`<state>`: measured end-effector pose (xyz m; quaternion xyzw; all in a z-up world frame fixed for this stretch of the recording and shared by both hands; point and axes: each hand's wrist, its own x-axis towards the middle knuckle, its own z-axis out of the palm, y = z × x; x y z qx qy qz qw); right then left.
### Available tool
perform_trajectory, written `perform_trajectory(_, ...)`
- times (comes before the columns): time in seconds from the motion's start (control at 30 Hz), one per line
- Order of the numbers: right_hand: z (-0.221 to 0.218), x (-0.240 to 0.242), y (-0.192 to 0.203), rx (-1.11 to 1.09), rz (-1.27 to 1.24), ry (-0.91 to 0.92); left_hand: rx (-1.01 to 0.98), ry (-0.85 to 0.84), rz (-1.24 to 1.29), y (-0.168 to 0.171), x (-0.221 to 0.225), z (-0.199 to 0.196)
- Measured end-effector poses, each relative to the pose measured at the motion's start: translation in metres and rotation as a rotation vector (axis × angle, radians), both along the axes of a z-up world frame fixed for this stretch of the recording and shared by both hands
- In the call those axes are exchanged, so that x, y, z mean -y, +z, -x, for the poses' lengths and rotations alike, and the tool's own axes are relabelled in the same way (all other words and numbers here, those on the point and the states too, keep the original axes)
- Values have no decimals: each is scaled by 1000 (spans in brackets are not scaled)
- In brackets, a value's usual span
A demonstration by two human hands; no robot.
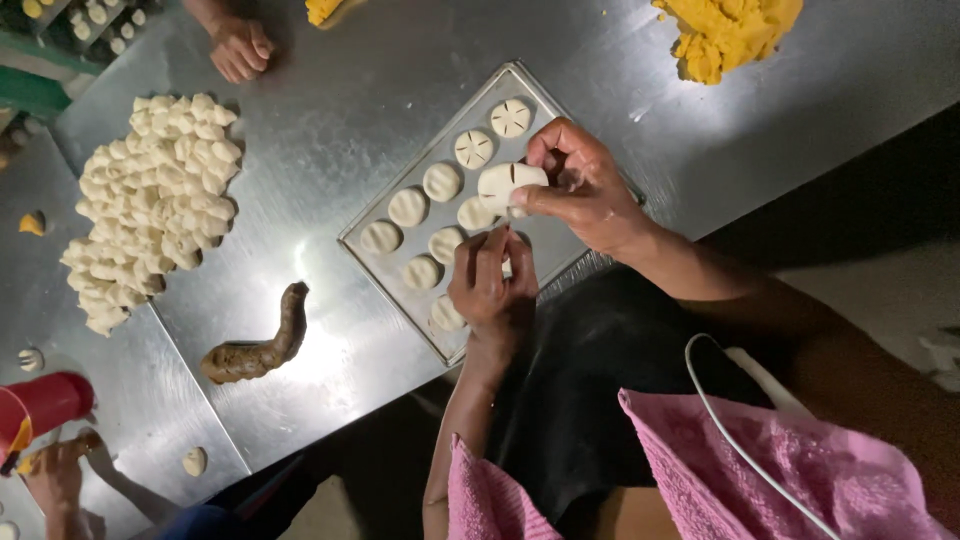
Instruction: Shaping small pieces of dough into rounds, arranging them on a tray, and scoring a star pattern on top of each piece.
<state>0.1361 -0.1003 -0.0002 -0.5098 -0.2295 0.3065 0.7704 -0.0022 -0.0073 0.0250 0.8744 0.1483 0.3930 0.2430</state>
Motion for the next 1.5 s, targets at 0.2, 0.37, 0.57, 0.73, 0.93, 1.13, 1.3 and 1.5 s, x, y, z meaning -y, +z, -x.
perform_trajectory(0.2,-7,0,5,30,32,-16,-76,58,86,-15,1,10)
perform_trajectory(0.37,-1,-1,-7,4,4,-54,4,31,69,2,4,0)
perform_trajectory(0.57,-19,5,-25,15,26,-88,-97,8,176,-39,-3,25)
perform_trajectory(0.73,-30,6,-83,245,266,80,-91,71,303,-42,-12,58)
perform_trajectory(0.93,-10,9,-167,852,873,614,-118,284,316,-26,-12,85)
perform_trajectory(1.13,19,-24,-145,1272,882,292,-90,356,395,-22,-2,105)
perform_trajectory(1.3,37,-52,-177,1123,913,571,-124,364,333,-9,1,109)
perform_trajectory(1.5,41,-45,-132,1098,958,521,-144,252,312,-1,-23,120)
